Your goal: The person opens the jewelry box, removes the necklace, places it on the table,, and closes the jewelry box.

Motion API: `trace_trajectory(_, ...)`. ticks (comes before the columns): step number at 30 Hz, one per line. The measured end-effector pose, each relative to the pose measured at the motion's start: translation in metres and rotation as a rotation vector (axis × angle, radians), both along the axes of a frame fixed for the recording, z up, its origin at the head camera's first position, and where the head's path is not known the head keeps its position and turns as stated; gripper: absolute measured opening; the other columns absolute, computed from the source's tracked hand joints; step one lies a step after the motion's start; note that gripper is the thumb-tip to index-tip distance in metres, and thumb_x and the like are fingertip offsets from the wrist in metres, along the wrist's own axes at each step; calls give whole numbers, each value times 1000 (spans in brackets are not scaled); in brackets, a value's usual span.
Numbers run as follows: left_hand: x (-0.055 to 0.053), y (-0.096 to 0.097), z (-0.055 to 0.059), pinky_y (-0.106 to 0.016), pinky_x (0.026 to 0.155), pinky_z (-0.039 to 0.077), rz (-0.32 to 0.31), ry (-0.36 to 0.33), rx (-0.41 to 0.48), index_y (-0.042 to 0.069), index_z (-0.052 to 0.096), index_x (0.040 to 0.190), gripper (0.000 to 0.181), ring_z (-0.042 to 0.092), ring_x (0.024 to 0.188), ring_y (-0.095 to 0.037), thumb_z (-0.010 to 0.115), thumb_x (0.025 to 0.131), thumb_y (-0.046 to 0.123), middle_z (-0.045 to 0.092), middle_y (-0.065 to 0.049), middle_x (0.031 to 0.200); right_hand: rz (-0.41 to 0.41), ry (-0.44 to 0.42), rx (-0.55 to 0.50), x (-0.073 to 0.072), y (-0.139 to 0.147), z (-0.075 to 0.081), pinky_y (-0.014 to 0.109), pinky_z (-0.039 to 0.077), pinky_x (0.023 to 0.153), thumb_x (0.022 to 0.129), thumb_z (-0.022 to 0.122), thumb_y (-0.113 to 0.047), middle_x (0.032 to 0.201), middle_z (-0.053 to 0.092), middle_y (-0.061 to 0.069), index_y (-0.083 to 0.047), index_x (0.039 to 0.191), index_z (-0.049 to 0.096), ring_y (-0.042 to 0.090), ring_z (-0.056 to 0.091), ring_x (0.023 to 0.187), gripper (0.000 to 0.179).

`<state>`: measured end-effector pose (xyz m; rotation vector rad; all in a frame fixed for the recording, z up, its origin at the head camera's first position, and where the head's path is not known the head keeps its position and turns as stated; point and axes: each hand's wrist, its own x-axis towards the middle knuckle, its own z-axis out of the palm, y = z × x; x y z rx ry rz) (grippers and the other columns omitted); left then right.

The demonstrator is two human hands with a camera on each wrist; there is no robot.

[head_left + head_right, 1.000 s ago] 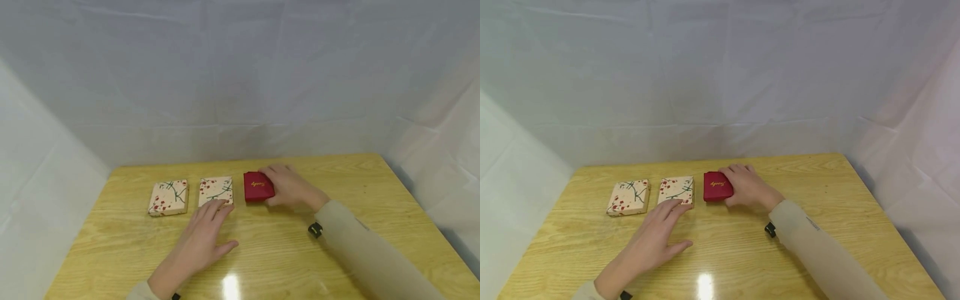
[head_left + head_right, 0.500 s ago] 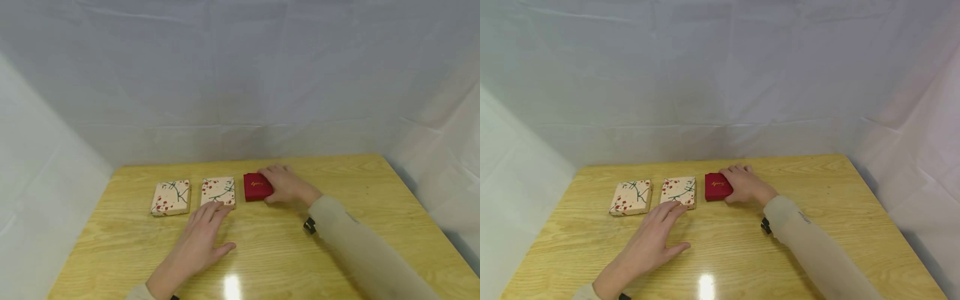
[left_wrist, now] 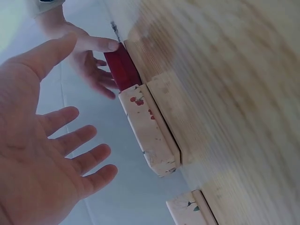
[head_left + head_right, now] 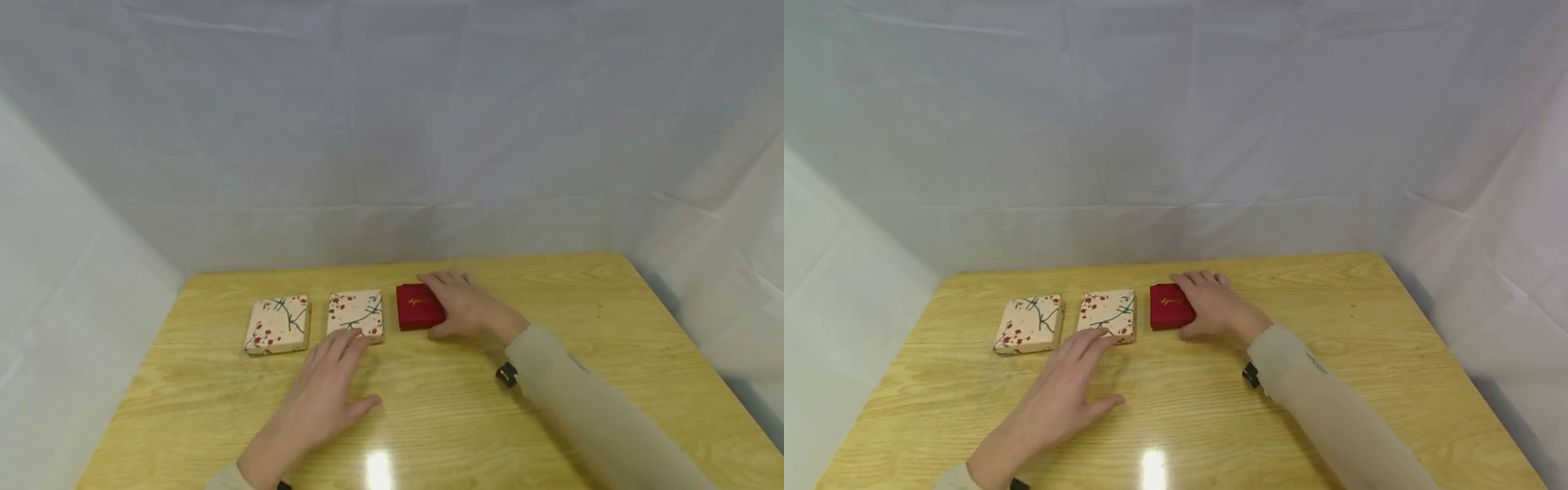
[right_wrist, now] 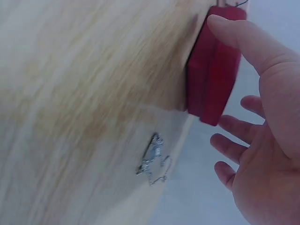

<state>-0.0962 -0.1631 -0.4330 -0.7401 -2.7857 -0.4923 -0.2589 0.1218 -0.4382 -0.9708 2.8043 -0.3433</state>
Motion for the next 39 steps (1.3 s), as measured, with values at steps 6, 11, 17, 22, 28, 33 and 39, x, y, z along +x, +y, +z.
trace_trajectory(6, -5, -4, 0, -58, 122, 34, -8, 23, 20, 3, 52, 151, 96, 45, 143, -41, 96, 75, 43, 50, -20, 154, 31, 57, -52, 16, 2, 9, 60, 26, 123, 81, 89, -47, 164, 41, 11, -14, 167, 32, 34, 37, 149, 108)
trace_trajectory(11, -10, -6, 2, -56, 122, 35, -15, 27, 37, 0, 51, 150, 97, 46, 142, -40, 97, 74, 39, 51, -20, 153, 67, 98, -93, 31, 6, 18, 62, 26, 124, 84, 87, -44, 163, 42, 13, -13, 164, 38, 35, 37, 148, 99)
trace_trajectory(17, -19, -10, 4, -57, 121, 36, -11, 21, 36, -1, 48, 154, 100, 46, 142, -41, 97, 75, 36, 50, -22, 153, 104, 154, -121, 53, 13, 27, 65, 27, 123, 87, 87, -43, 161, 44, 16, -10, 160, 45, 40, 38, 148, 90)
trace_trajectory(22, -30, -13, 6, -58, 123, 33, -7, 7, 35, -1, 46, 155, 101, 44, 144, -43, 97, 76, 36, 48, -24, 154, 112, 168, -142, 72, 20, 32, 72, 22, 122, 89, 86, -40, 161, 44, 16, -12, 159, 48, 51, 27, 153, 84)
trace_trajectory(28, -42, -16, 7, -59, 124, 30, 19, -58, 30, -2, 42, 157, 105, 39, 148, -45, 97, 77, 37, 43, -25, 158, 149, 208, -184, 89, 25, 32, 73, 31, 117, 89, 86, -39, 158, 47, 15, -11, 157, 49, 48, 31, 152, 82)
trace_trajectory(33, -55, -17, 8, -62, 123, 29, 37, -125, 27, -1, 37, 160, 108, 35, 150, -45, 96, 79, 40, 39, -25, 162, 180, 237, -199, 100, 28, 27, 65, 39, 116, 88, 88, -39, 155, 51, 15, -10, 154, 52, 41, 45, 143, 81)
trace_trajectory(39, -74, -23, 7, -64, 125, 24, 56, -196, 1, 2, 30, 164, 118, 29, 153, -45, 95, 77, 47, 32, -26, 165, 161, 196, -184, 115, 32, 21, 60, 42, 116, 89, 85, -40, 154, 51, 12, -11, 155, 52, 33, 48, 139, 79)
